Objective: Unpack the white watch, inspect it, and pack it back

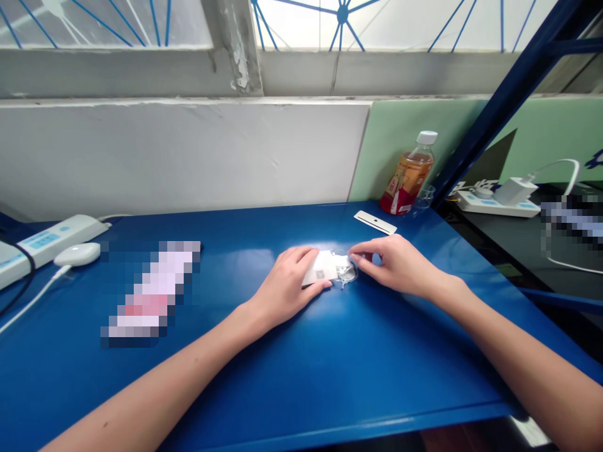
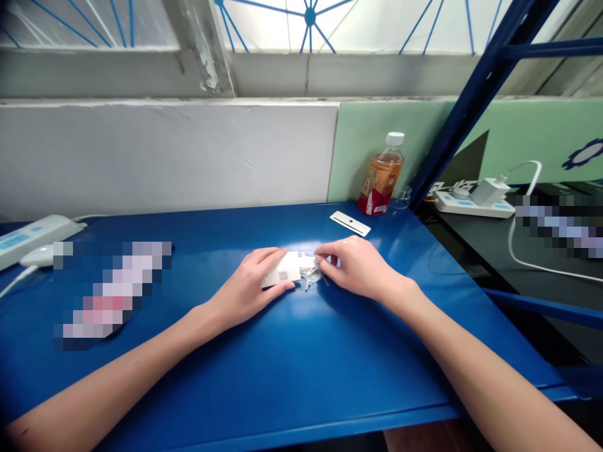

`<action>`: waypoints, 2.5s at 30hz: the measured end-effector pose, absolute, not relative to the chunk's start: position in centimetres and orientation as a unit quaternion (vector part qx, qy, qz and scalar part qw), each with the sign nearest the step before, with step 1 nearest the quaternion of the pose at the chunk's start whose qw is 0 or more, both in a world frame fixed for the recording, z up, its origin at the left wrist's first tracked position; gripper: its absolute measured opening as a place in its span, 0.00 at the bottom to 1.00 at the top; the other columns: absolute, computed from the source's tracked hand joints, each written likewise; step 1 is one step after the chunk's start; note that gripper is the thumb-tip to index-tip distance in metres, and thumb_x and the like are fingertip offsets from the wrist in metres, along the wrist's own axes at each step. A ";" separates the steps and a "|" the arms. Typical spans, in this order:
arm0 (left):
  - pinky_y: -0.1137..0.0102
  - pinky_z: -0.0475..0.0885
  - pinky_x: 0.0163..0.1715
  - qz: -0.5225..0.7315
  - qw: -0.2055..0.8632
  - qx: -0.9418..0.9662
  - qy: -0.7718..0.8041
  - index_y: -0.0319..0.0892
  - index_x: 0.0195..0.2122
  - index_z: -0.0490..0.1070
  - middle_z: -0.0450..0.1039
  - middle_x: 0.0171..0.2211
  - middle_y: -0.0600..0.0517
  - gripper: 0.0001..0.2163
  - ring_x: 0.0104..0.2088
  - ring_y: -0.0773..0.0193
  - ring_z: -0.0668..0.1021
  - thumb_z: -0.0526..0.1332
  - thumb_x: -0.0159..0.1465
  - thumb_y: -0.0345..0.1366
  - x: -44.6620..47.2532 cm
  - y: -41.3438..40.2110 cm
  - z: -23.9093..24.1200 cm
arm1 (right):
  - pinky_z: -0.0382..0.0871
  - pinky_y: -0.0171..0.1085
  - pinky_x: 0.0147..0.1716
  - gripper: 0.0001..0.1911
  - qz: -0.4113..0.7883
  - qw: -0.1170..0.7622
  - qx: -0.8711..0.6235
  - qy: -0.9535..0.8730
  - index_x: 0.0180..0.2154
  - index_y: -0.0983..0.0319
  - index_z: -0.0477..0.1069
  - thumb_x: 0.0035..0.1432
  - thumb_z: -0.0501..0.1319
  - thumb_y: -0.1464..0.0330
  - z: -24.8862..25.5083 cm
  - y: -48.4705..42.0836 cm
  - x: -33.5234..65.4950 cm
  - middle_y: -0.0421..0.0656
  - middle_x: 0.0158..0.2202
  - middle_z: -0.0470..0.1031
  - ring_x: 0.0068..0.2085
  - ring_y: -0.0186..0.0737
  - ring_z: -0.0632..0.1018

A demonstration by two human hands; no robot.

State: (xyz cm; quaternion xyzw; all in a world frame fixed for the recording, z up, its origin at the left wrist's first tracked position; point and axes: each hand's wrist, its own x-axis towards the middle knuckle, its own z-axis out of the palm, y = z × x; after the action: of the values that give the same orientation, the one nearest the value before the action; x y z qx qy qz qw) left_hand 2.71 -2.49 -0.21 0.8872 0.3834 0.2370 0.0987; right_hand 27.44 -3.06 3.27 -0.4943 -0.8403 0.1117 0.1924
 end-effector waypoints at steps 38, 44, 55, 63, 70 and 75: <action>0.50 0.57 0.63 0.154 0.069 0.909 0.380 0.34 0.63 0.61 0.63 0.64 0.38 0.27 0.66 0.45 0.61 0.51 0.71 0.48 2.7 -2.9 -0.2 | 0.73 0.36 0.30 0.15 0.198 0.273 -0.514 -0.789 0.49 0.60 0.75 0.63 0.56 0.66 3.2 -3.9 26.2 0.43 0.35 0.83 0.30 0.39 0.81; 0.50 0.57 0.63 0.144 0.061 0.910 0.383 0.34 0.63 0.61 0.62 0.64 0.37 0.27 0.66 0.46 0.62 0.51 0.71 0.49 2.8 -2.8 -0.2 | 0.76 0.36 0.38 0.15 0.243 0.272 -0.436 -0.823 0.50 0.59 0.75 0.66 0.55 0.66 3.1 -4.3 25.8 0.44 0.48 0.81 0.45 0.43 0.81; 0.49 0.59 0.61 0.153 0.060 0.912 0.376 0.35 0.62 0.63 0.64 0.63 0.36 0.25 0.65 0.44 0.64 0.52 0.71 0.48 2.9 -2.8 -0.2 | 0.73 0.51 0.52 0.16 0.078 0.171 -0.343 -0.921 0.51 0.62 0.73 0.64 0.54 0.73 2.4 -4.1 26.1 0.51 0.55 0.75 0.57 0.52 0.74; 0.51 0.58 0.62 0.132 0.036 0.916 0.378 0.32 0.63 0.61 0.63 0.63 0.35 0.26 0.65 0.44 0.63 0.49 0.72 0.47 3.0 -2.8 -0.2 | 0.67 0.53 0.59 0.25 -0.073 0.103 -0.359 -0.925 0.55 0.80 0.68 0.68 0.50 0.66 1.9 -5.8 24.2 0.67 0.56 0.71 0.60 0.61 0.71; 0.52 0.57 0.62 0.135 0.043 0.919 0.368 0.32 0.62 0.61 0.64 0.63 0.35 0.26 0.65 0.46 0.64 0.49 0.72 0.48 2.8 -2.8 -0.2 | 0.68 0.52 0.58 0.21 -0.099 0.090 -0.356 -0.925 0.50 0.77 0.73 0.69 0.49 0.68 1.7 -5.3 24.0 0.64 0.51 0.75 0.56 0.59 0.74; 0.51 0.57 0.62 0.138 0.048 0.918 0.369 0.34 0.62 0.61 0.64 0.63 0.36 0.26 0.65 0.47 0.64 0.48 0.72 0.49 2.9 -2.8 -0.2 | 0.70 0.53 0.57 0.19 -0.027 0.141 -0.350 -0.926 0.53 0.72 0.71 0.69 0.51 0.67 1.3 -4.8 24.8 0.61 0.55 0.73 0.57 0.57 0.74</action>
State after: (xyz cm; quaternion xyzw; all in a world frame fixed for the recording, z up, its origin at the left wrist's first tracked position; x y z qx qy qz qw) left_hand 2.88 -2.77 -0.18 0.9179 0.3689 0.1381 0.0476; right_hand 24.77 -4.77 1.28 -0.3504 -0.9255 -0.0272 0.1409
